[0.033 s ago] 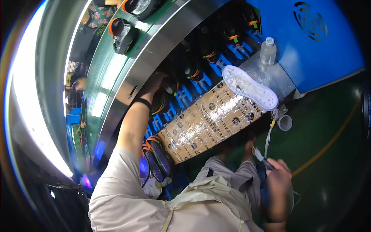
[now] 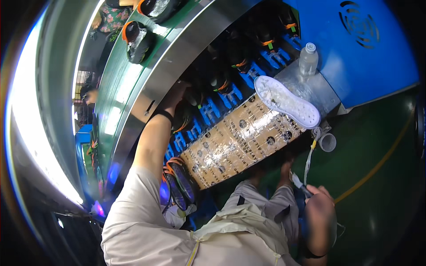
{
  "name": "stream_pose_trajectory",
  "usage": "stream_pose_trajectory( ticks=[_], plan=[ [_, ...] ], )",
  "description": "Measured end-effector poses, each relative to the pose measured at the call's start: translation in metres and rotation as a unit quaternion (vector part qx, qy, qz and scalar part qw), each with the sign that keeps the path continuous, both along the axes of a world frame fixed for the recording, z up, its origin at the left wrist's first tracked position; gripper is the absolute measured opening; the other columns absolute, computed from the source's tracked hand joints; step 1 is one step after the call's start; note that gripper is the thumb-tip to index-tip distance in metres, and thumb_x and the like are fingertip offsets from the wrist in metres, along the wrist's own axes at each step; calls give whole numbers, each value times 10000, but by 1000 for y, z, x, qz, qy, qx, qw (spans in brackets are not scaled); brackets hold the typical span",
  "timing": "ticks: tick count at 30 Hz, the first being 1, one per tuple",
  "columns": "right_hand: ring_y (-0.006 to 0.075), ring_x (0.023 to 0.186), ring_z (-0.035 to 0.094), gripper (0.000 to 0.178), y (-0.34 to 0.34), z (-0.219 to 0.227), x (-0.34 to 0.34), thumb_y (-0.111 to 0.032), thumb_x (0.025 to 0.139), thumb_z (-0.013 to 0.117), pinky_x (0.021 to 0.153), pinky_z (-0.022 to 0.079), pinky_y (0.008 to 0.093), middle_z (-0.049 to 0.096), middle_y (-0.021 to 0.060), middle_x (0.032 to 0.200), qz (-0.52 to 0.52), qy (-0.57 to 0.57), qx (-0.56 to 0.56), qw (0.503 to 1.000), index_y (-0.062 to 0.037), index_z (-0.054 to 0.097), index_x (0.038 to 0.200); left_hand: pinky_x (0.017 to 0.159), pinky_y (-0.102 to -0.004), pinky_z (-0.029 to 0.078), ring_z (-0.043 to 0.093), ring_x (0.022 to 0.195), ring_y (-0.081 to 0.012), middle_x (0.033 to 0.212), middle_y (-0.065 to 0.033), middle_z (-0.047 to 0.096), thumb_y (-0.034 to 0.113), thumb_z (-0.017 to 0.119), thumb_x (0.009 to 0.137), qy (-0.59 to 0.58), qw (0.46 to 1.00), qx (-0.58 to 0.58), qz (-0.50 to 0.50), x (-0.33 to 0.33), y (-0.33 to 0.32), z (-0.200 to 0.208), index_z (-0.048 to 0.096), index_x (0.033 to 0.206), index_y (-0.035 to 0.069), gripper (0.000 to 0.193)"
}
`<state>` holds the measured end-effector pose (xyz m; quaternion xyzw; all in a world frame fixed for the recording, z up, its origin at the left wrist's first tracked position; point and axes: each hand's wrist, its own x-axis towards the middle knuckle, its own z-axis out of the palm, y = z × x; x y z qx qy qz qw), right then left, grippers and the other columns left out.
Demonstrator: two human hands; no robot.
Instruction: Applying adhesive to shoe outsoles at a manufacturing station.
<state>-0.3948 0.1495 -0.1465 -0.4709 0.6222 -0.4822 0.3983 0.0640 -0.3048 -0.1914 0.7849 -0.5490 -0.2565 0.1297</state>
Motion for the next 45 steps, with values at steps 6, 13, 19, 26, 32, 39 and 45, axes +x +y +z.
stream_pose_trajectory(
  ticks=[6,13,19,26,32,39,45],
  plan=[
    [283,687,627,377,-8,-24,9,-272,886,788,627,485,361,658,148,811,7,-2,16,1000,42,753,1091,525,-324,496,614,561,-181,661,-47,609,308,758,901,222,970,-92,26,111,-79,-67,753,931,58,253],
    [286,697,632,355,-26,-22,14,-220,879,777,636,490,361,669,154,820,14,-6,48,999,61,746,1093,528,-333,514,631,575,-179,699,-61,636,351,711,939,244,962,-80,98,68,-53,-78,740,929,52,300],
    [284,695,631,347,-49,-3,24,-200,874,785,637,484,358,638,142,801,63,-7,10,998,46,745,1115,530,-339,529,646,588,-178,732,-73,659,387,670,972,196,970,-39,142,57,15,-19,729,928,48,348],
    [228,703,613,297,-85,42,43,-124,899,756,651,479,333,659,121,828,119,-22,-67,990,53,735,1136,741,-403,595,751,720,-285,798,-167,767,439,638,976,-83,994,36,64,100,181,30,777,846,13,467],
    [244,697,629,316,-94,32,52,-136,873,793,632,490,341,675,118,818,185,-17,-77,980,16,751,1148,1121,-464,459,562,1358,-400,1460,-303,570,499,732,908,-220,968,-73,-92,68,115,12,585,1435,30,721],
    [274,674,625,321,-43,-22,51,-137,838,801,613,489,368,658,130,783,109,-28,-11,994,26,758,1111,1125,-476,475,466,1417,-472,1459,-401,444,448,854,785,-303,948,-29,-93,-66,23,-109,246,1563,-68,1115],
    [268,658,620,321,-16,-48,38,-158,813,808,594,474,358,645,127,768,72,-20,47,996,24,763,1073,984,-474,549,661,1144,-435,1259,-256,633,286,814,809,-152,962,-216,-73,-27,-19,-148,488,1328,7,674]
  ],
)
